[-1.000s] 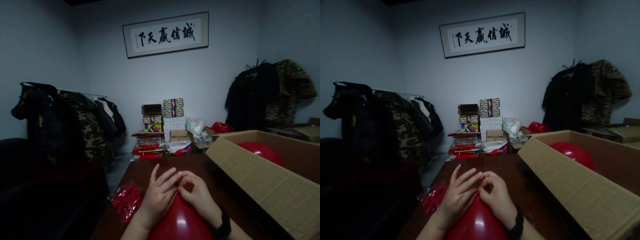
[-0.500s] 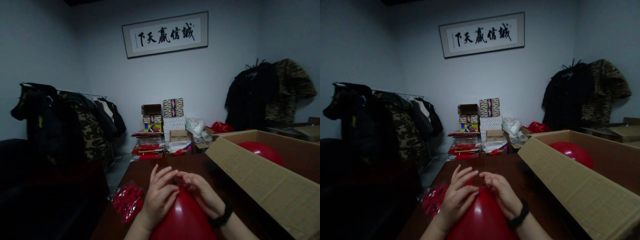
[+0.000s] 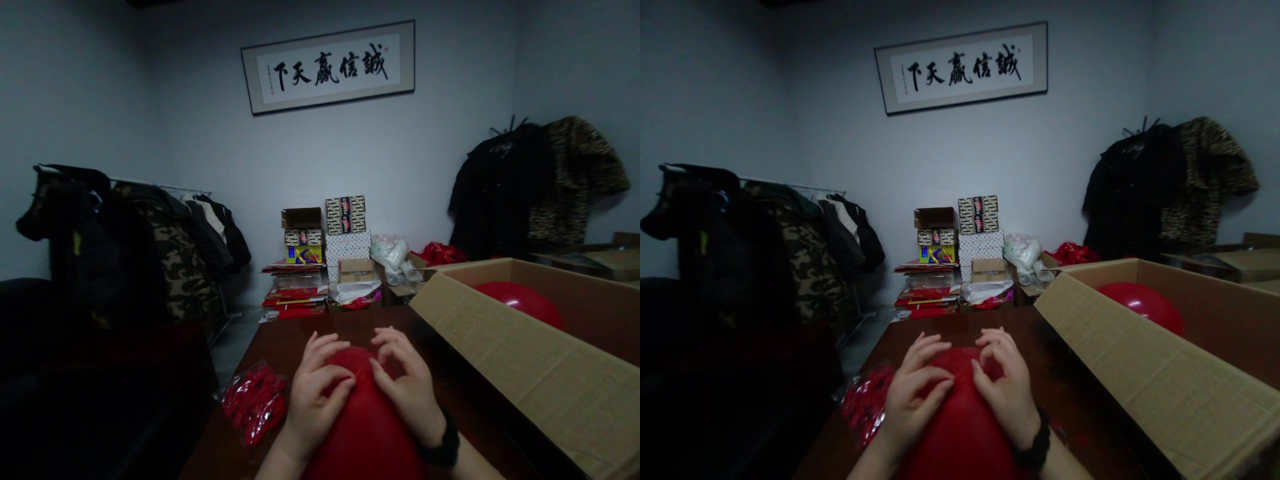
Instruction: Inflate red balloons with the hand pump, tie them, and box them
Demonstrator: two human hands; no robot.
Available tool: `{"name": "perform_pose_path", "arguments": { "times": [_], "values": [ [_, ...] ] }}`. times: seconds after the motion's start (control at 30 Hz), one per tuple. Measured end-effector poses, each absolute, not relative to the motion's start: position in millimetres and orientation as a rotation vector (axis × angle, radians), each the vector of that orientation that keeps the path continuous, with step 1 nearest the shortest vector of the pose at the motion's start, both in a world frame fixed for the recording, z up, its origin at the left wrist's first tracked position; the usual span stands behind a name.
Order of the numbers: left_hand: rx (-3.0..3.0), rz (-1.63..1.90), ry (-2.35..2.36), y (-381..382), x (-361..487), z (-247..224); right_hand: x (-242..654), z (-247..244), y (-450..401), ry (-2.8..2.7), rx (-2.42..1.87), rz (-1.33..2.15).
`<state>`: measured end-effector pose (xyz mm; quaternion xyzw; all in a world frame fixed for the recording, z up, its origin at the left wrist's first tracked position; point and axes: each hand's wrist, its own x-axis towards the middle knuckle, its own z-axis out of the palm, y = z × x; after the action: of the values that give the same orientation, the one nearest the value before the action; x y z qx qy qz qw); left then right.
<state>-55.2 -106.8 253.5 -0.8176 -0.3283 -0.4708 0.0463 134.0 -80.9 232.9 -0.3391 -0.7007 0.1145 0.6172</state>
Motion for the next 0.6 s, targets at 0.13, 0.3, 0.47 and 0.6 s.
{"name": "perform_pose_path", "arguments": {
  "times": [0.13,0.3,0.47,0.6],
  "values": [
    [-2.489,-1.553,-1.068,-103.3,-54.1,251.0,136.1,229.3,-81.4,-1.671,-0.773,-0.078],
    [-2.498,-1.697,-1.204,-101.3,-53.7,253.0,134.9,228.6,-79.9,-1.409,-0.754,0.032],
    [-2.518,-1.736,-1.249,-101.8,-53.3,255.6,131.3,230.8,-82.5,-1.359,-0.809,0.551],
    [-2.537,-1.688,-1.24,-103.0,-53.6,255.3,130.8,235.4,-86.5,-1.271,-0.844,0.937]
  ]
}}
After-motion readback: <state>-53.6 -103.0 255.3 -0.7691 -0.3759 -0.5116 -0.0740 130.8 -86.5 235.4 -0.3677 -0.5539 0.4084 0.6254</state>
